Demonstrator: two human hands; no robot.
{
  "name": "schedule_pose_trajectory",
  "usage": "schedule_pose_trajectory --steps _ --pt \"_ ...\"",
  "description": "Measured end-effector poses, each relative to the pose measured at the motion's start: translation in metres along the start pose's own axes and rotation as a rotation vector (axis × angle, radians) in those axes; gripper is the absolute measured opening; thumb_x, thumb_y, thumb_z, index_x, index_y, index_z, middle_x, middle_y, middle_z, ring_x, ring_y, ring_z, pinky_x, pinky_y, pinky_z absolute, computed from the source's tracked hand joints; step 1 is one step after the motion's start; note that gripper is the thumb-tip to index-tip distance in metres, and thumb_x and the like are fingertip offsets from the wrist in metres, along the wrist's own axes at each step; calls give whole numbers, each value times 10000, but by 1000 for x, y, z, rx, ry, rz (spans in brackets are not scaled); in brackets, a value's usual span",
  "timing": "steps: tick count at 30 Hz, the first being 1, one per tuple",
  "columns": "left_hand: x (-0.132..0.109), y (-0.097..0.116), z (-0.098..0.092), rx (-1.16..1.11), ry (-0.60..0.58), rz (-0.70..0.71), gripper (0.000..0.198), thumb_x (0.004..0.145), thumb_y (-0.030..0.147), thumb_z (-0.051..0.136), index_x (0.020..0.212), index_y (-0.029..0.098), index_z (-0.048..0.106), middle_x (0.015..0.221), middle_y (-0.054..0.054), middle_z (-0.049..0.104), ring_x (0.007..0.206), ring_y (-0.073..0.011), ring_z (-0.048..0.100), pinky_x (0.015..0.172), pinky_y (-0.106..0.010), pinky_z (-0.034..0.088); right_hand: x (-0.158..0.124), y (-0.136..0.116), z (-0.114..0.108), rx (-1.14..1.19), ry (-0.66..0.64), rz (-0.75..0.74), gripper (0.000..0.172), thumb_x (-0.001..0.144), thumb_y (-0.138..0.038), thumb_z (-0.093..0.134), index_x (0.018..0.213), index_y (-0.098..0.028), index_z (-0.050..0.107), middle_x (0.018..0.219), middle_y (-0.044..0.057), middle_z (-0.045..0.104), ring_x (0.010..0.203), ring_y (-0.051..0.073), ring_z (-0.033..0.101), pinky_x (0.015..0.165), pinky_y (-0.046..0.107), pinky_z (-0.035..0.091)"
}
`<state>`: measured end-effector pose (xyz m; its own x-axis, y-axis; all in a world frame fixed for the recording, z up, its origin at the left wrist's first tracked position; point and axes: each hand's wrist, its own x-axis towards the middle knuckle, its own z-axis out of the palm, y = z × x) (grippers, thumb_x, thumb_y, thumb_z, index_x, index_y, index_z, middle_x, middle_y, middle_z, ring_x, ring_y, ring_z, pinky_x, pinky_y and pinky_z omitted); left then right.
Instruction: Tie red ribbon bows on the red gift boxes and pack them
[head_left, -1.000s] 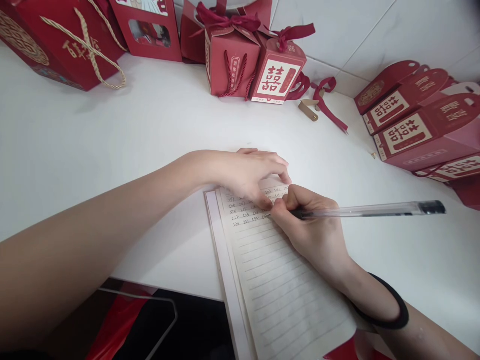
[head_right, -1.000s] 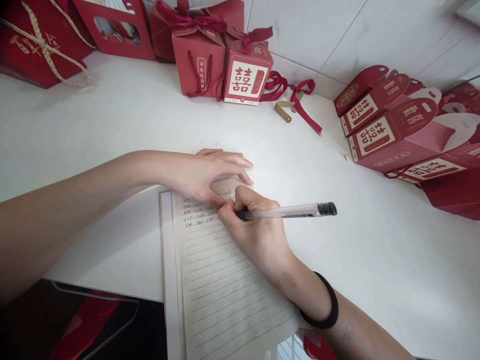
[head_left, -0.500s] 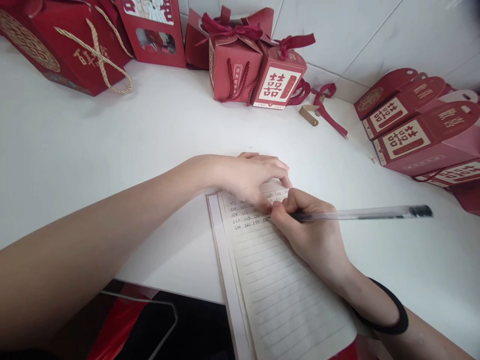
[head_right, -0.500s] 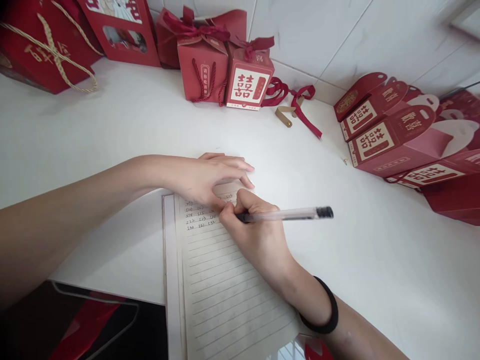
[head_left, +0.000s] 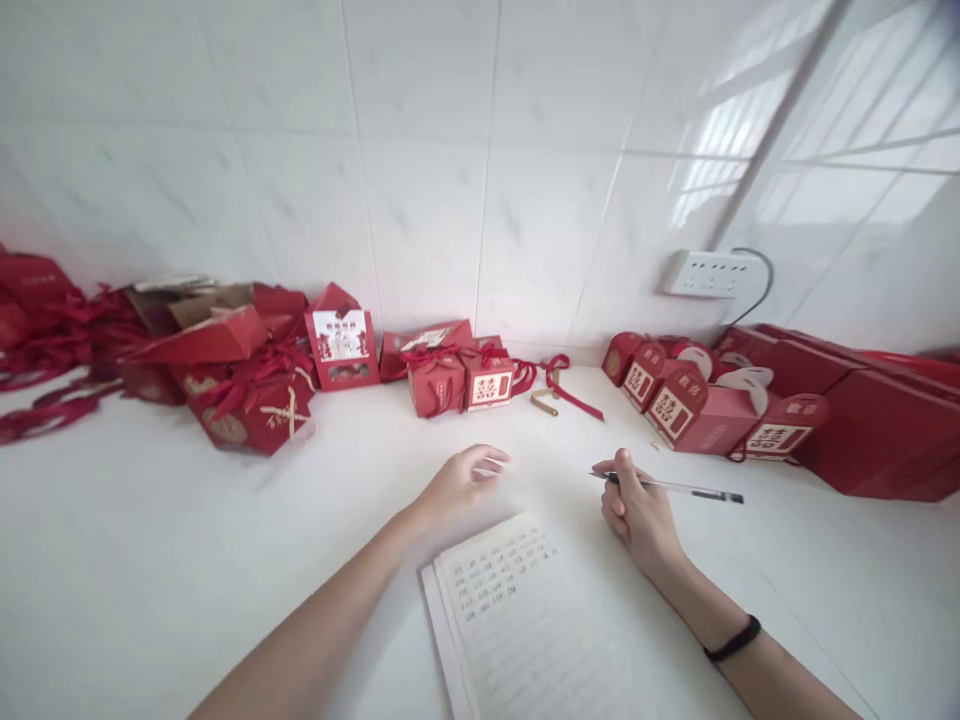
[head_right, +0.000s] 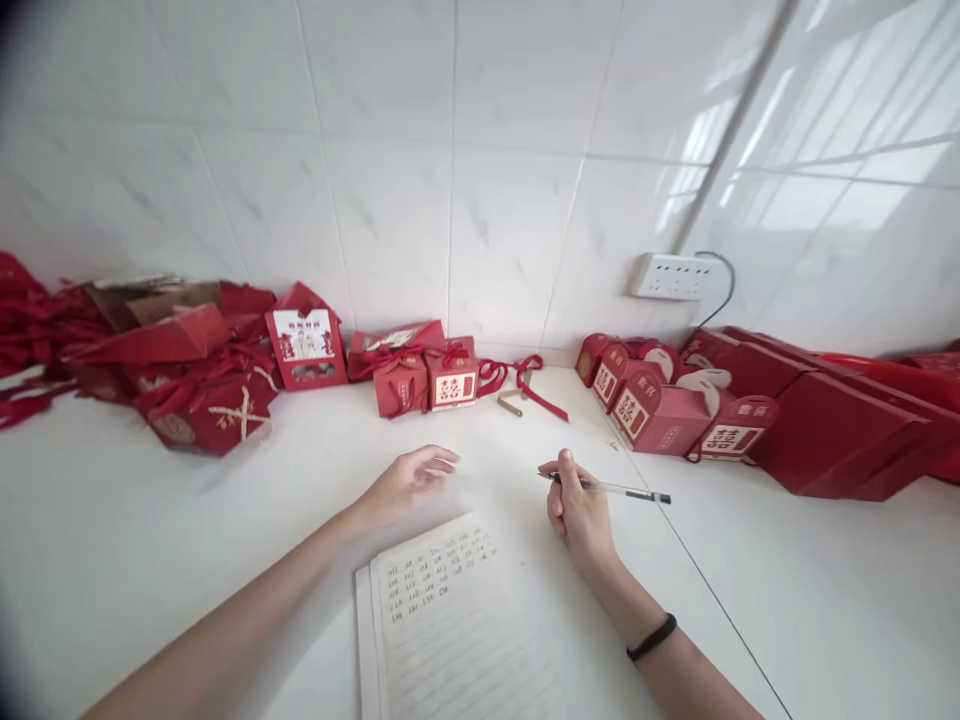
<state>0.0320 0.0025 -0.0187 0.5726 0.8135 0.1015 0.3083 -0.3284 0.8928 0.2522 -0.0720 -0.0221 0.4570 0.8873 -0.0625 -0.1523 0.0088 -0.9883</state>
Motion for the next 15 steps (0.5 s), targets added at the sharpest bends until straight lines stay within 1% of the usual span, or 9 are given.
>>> schedule_pose_trajectory --steps 2,4,6,7,8,9,11,13,15 --pt "10 -12 -7 -24 312 -67 253 757 182 468 994 181 554 1122 -86 604 1066 -224 578 881 -352 482 5 3 -3 61 3 -25 576 647 -730 608 731 -168 509 364 -99 293 274 50 236 307 166 130" --pt "21 -22 -17 2 598 -100 266 754 162 466 1017 184 505 1157 -104 557 1134 -236 527 889 -356 480 7 4 -2 84 18 -33 585 647 -755 576 689 -182 469 352 -99 286 268 52 229 309 170 122" --pt "31 -29 -27 56 822 -109 348 755 161 491 1097 194 436 1235 -121 480 1223 -241 441 955 -370 444 6 5 1 44 13 -39 577 664 -757 546 652 -191 435 343 -87 308 271 55 234 314 175 133" --pt "36 -31 -32 79 894 -126 400 754 174 515 1135 198 398 1267 -130 442 1259 -247 397 1002 -386 406 6 5 3 6 -4 -39 569 679 -750 532 641 -192 428 340 -80 322 276 57 237 318 179 142" --pt "41 -33 -38 96 940 -153 453 749 192 544 1165 197 363 1289 -141 412 1285 -259 358 1046 -409 359 5 5 5 -36 -28 -37 558 697 -740 516 635 -193 426 337 -73 334 280 59 240 321 182 149" --pt "46 -34 -42 104 959 -183 506 741 216 574 1186 192 334 1303 -154 390 1304 -273 328 1080 -430 308 5 5 6 -77 -52 -35 546 716 -728 498 632 -193 429 335 -69 341 285 62 242 324 186 154" --pt "56 -36 -51 105 958 -218 620 707 260 636 1217 177 294 1329 -181 354 1332 -300 280 1119 -448 225 4 4 8 -150 -94 -35 523 748 -704 459 631 -195 433 332 -65 343 292 70 251 328 194 159" --pt "65 -37 -60 91 939 -211 714 674 288 677 1243 164 264 1362 -198 314 1356 -313 235 1131 -434 197 5 4 8 -208 -121 -46 503 773 -679 432 632 -195 435 335 -62 348 297 78 268 332 200 169" --pt "72 -38 -68 54 923 -202 753 679 293 673 1270 166 226 1384 -192 294 1370 -302 216 1132 -411 199 6 4 8 -254 -139 -55 490 793 -658 411 639 -194 439 338 -62 352 300 81 276 336 205 180"
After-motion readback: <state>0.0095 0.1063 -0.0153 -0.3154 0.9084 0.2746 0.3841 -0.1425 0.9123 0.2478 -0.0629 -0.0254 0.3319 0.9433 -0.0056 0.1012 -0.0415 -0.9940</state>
